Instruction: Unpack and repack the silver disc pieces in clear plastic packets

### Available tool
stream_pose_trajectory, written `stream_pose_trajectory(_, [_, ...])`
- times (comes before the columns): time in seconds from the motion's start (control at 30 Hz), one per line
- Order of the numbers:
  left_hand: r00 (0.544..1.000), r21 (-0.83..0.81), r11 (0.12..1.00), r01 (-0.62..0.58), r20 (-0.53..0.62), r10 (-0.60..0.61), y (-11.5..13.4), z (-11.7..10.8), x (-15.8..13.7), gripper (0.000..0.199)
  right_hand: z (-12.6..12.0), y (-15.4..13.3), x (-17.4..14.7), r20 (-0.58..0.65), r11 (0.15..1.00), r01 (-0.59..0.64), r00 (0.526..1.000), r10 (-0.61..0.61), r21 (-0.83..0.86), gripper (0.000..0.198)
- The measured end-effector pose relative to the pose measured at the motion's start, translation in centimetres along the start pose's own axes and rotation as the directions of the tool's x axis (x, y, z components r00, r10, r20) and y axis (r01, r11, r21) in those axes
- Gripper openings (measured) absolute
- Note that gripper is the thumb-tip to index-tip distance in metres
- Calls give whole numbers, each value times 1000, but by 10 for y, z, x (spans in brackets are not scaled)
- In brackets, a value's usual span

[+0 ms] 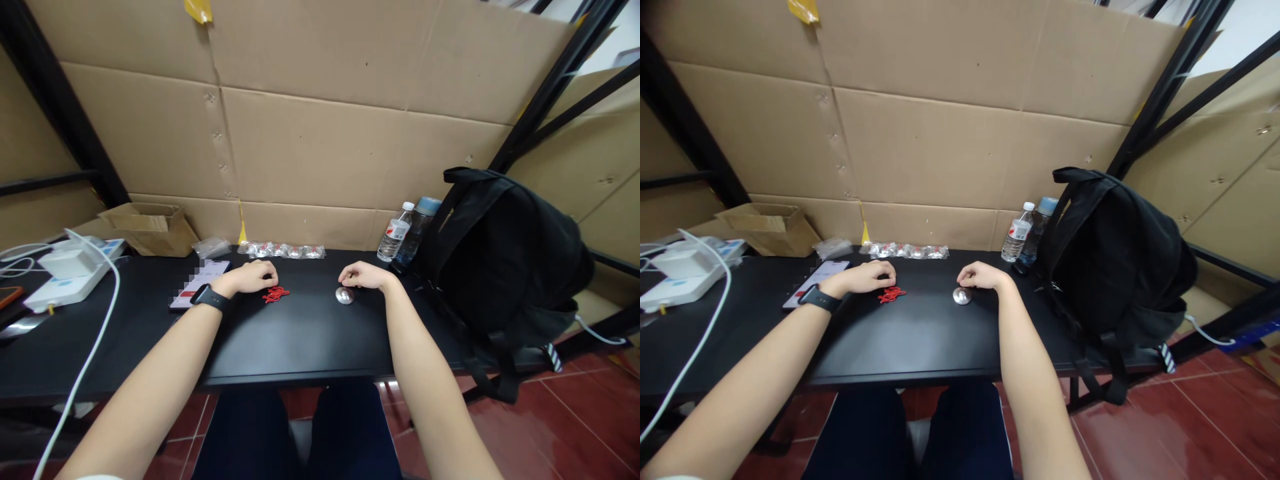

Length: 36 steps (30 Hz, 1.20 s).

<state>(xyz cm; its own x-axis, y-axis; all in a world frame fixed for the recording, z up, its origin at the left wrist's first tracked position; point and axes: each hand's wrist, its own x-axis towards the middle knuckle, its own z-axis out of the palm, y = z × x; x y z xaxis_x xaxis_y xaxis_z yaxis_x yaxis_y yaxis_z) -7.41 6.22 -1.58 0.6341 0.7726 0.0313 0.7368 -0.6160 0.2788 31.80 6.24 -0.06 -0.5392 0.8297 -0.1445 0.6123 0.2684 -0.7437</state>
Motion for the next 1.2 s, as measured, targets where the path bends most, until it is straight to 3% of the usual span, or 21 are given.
stream_pose_trajectory(0.13, [1000,10,1000,4,-1,-4,5,-1,1,36,6,9,12,-95,997,71,993,-74,-33,28])
stream_pose_trajectory(0.27, [1000,33,999,2,-14,-2,8,-1,1,39,22,9,33,-346,963,140,913,-214,-228,27])
stream_pose_trajectory(0.37, [1000,62,998,10,-29,-8,12,-2,1,41,32,1,45,-307,945,145,922,-237,-294,36])
stream_pose_trajectory(0.47, [999,79,997,23,-43,-20,17,-3,1,42,35,-7,49,-227,934,19,968,-107,-358,48])
stream_pose_trajectory(0.57, [999,89,995,33,-36,-30,21,-4,0,42,36,-11,50,-191,898,-81,982,-3,-432,58])
stream_pose_trajectory(0.8, [999,86,996,20,-46,-16,25,-4,0,43,40,-13,51,-220,858,-83,975,-35,-506,59])
stream_pose_trajectory(0.97, [999,74,997,25,-40,-22,25,-3,2,40,43,-16,53,-186,853,-136,981,47,-504,62])
stream_pose_trajectory(1.2, [997,80,996,29,-68,-24,30,-3,-1,38,37,-21,39,-261,855,-171,964,44,-489,59])
